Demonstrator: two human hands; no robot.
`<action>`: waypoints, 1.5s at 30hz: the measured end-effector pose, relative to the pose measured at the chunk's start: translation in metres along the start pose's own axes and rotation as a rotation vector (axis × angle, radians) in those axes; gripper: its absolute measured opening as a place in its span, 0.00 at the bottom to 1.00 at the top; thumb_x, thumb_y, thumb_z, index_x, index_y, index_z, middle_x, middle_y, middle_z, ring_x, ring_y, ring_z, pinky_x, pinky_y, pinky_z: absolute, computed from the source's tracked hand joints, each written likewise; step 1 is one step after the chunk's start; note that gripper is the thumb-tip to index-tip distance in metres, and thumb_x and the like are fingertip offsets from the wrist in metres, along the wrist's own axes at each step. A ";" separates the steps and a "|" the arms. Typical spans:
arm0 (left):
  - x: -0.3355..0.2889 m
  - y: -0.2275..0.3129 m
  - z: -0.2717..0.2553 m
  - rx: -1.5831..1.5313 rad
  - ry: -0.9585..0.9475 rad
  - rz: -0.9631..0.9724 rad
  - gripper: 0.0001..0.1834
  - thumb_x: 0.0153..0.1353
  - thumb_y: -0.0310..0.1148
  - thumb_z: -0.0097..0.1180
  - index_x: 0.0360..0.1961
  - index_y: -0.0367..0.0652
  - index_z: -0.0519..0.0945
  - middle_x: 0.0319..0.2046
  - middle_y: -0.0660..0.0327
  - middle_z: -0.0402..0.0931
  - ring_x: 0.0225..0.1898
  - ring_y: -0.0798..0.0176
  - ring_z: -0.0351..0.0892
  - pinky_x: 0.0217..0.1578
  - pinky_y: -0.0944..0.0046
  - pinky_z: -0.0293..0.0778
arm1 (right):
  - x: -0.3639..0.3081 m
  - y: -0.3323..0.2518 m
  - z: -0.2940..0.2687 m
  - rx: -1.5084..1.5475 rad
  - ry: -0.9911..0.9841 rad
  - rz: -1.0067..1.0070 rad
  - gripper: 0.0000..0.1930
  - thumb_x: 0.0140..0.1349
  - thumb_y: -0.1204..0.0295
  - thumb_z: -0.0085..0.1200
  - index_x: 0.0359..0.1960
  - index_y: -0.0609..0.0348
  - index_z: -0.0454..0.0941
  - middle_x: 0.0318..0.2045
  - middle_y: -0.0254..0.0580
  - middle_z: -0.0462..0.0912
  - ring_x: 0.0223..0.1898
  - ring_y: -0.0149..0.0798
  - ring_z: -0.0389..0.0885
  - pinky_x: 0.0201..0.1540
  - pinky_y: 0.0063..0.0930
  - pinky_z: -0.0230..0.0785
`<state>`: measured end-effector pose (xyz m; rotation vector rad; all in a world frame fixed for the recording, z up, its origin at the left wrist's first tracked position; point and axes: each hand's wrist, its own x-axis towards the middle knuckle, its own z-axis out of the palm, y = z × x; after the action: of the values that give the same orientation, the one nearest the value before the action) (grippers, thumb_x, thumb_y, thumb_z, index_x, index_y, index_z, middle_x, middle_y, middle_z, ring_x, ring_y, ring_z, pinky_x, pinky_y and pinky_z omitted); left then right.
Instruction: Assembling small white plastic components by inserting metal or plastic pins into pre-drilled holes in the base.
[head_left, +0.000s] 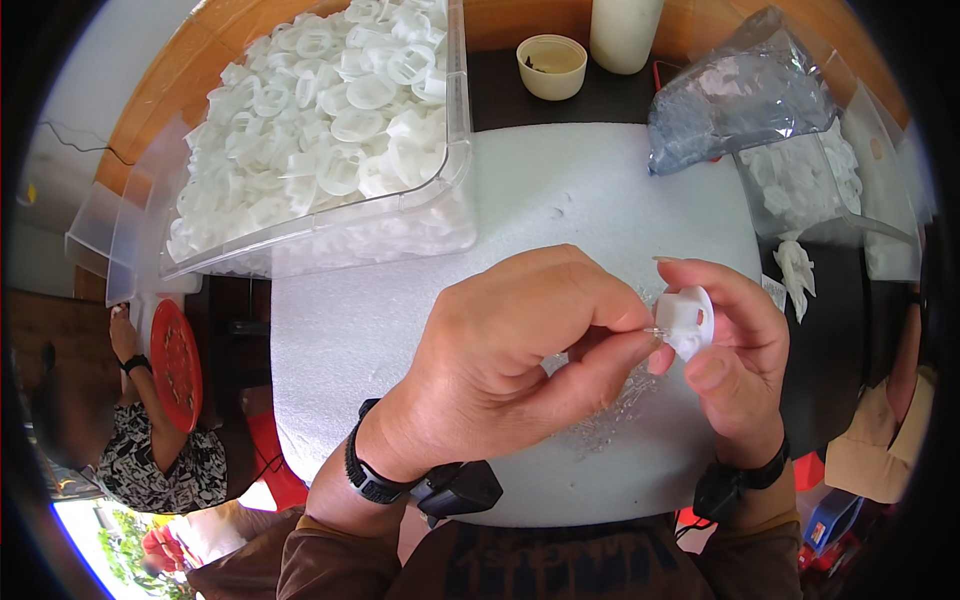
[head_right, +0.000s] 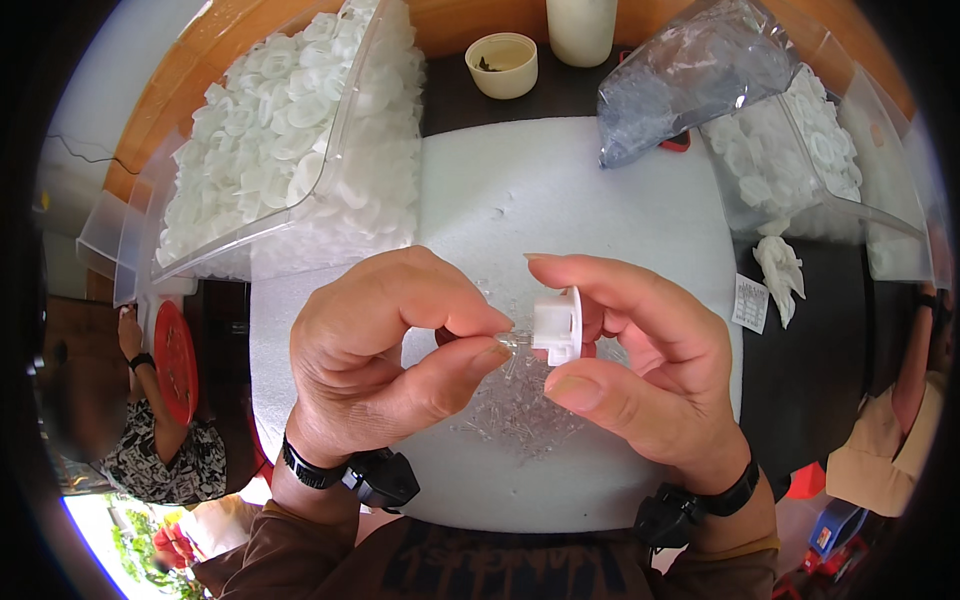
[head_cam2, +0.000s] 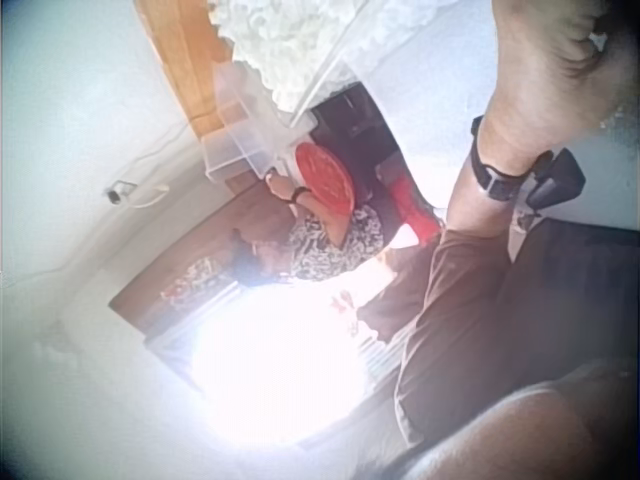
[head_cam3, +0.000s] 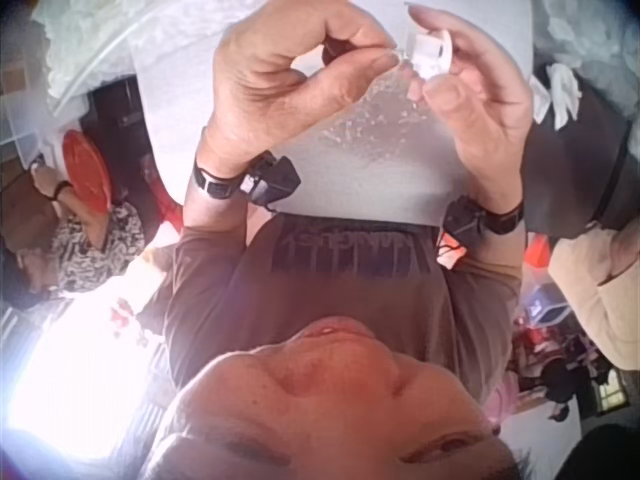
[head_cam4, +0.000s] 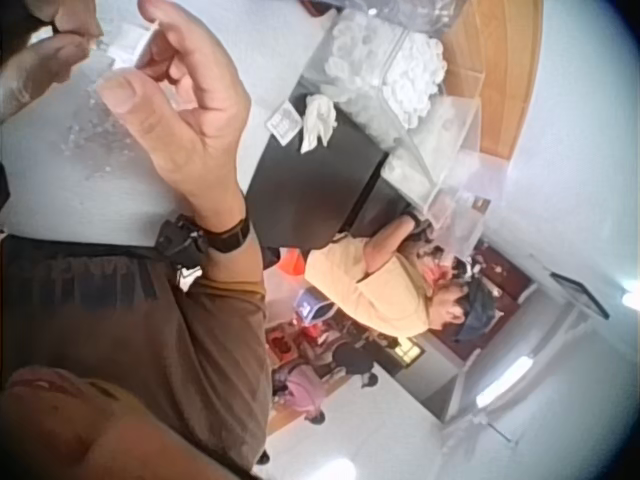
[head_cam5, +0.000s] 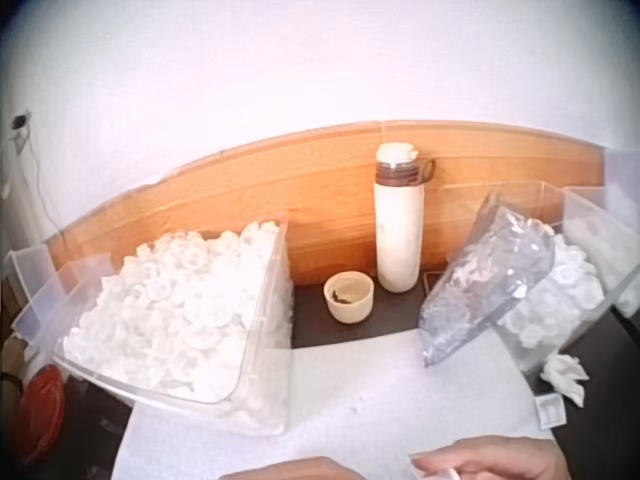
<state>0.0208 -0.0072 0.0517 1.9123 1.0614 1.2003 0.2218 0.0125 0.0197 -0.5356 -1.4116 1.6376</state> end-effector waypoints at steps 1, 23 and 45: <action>0.000 0.000 0.001 0.008 -0.006 0.010 0.10 0.44 0.21 0.64 0.29 0.38 0.79 0.24 0.61 0.78 0.24 0.66 0.73 0.26 0.69 0.67 | 0.000 -0.001 0.001 -0.010 0.023 0.022 0.29 0.52 0.71 0.63 0.54 0.71 0.68 0.37 0.38 0.77 0.35 0.27 0.73 0.41 0.21 0.66; -0.003 -0.005 0.007 -0.254 -0.057 -0.298 0.08 0.54 0.20 0.59 0.35 0.33 0.76 0.30 0.60 0.74 0.30 0.72 0.74 0.31 0.72 0.71 | 0.007 0.002 0.002 -0.503 0.069 -0.300 0.27 0.46 0.73 0.67 0.50 0.63 0.75 0.26 0.34 0.75 0.25 0.26 0.69 0.27 0.16 0.64; -0.003 -0.003 0.003 -0.559 -0.049 -0.454 0.03 0.56 0.21 0.55 0.32 0.35 0.75 0.27 0.60 0.75 0.24 0.71 0.74 0.25 0.73 0.71 | 0.004 0.006 0.007 -0.431 0.080 -0.299 0.26 0.49 0.74 0.65 0.52 0.64 0.73 0.28 0.36 0.77 0.26 0.27 0.70 0.29 0.18 0.65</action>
<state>0.0221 -0.0086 0.0469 1.1889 0.9392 1.0378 0.2125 0.0117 0.0170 -0.5902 -1.7019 1.0685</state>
